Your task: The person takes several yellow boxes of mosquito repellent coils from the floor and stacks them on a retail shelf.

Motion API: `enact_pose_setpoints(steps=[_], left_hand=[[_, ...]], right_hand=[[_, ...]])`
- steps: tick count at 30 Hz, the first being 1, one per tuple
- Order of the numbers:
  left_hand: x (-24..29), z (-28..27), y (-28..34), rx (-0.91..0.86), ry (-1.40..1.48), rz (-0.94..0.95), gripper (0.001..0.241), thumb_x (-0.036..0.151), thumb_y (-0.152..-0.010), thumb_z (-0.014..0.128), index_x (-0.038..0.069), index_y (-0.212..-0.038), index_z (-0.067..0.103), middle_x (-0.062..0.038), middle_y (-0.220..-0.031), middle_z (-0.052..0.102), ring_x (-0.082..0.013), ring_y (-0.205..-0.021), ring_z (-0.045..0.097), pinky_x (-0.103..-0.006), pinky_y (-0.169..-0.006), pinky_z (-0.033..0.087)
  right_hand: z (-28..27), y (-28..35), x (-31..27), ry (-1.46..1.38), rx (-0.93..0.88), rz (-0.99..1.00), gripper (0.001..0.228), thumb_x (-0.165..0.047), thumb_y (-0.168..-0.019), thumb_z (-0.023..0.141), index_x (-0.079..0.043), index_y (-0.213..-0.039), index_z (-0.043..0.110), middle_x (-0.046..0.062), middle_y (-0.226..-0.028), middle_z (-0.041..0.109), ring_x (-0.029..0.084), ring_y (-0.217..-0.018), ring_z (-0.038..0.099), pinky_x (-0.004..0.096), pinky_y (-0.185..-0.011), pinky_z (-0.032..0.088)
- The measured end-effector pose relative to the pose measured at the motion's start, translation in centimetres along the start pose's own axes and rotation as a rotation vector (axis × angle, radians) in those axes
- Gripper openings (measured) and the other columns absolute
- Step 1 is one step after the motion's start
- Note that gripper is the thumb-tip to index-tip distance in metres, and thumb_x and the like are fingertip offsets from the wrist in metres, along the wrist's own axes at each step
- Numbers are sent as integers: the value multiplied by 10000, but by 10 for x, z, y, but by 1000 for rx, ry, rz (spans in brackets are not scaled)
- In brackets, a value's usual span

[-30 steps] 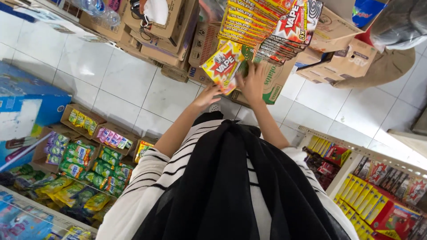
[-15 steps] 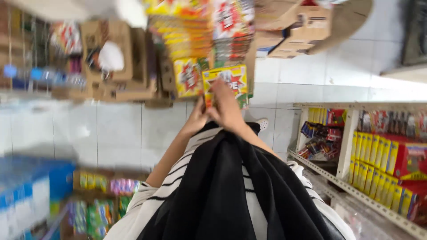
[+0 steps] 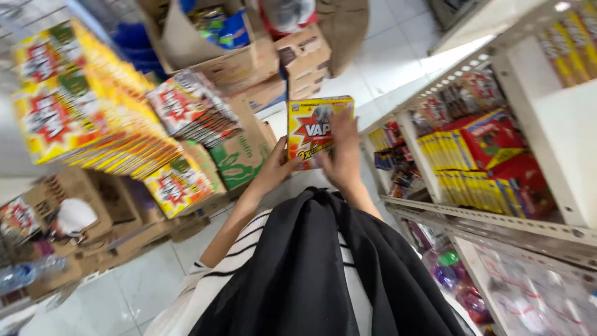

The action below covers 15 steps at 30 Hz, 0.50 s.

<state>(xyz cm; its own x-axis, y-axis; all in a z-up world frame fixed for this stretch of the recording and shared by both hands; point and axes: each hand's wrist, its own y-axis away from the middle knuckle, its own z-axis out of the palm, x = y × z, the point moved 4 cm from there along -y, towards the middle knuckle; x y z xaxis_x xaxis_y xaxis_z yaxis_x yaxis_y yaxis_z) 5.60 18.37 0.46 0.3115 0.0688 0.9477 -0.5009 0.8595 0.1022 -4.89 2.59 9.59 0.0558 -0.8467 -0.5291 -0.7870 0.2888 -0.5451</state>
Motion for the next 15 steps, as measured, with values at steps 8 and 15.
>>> enact_pose_setpoints(steps=[8, 15], left_hand=[[1, 111, -114, -189, -70, -26, 710, 155, -1012, 666, -29, -1575, 274, -131, -1336, 610, -176, -1194, 592, -318, -1011, 514], [21, 203, -183, -395, 34, 48, 690, 146, -1039, 639, -21, -1583, 250, -126, -1416, 545, -176, -1263, 563, -341, -1078, 496]], right_hand=[[-140, 20, 138, 282, 53, 307, 697, -210, -969, 650, -106, -1610, 398, 202, -1714, 314, 366, -1615, 253, 562, -1320, 161], [-213, 47, 179, -171, 407, 79, 735, -564, -1045, 442, -127, -1626, 336, 196, -1728, 244, 351, -1644, 256, 504, -1319, 251]])
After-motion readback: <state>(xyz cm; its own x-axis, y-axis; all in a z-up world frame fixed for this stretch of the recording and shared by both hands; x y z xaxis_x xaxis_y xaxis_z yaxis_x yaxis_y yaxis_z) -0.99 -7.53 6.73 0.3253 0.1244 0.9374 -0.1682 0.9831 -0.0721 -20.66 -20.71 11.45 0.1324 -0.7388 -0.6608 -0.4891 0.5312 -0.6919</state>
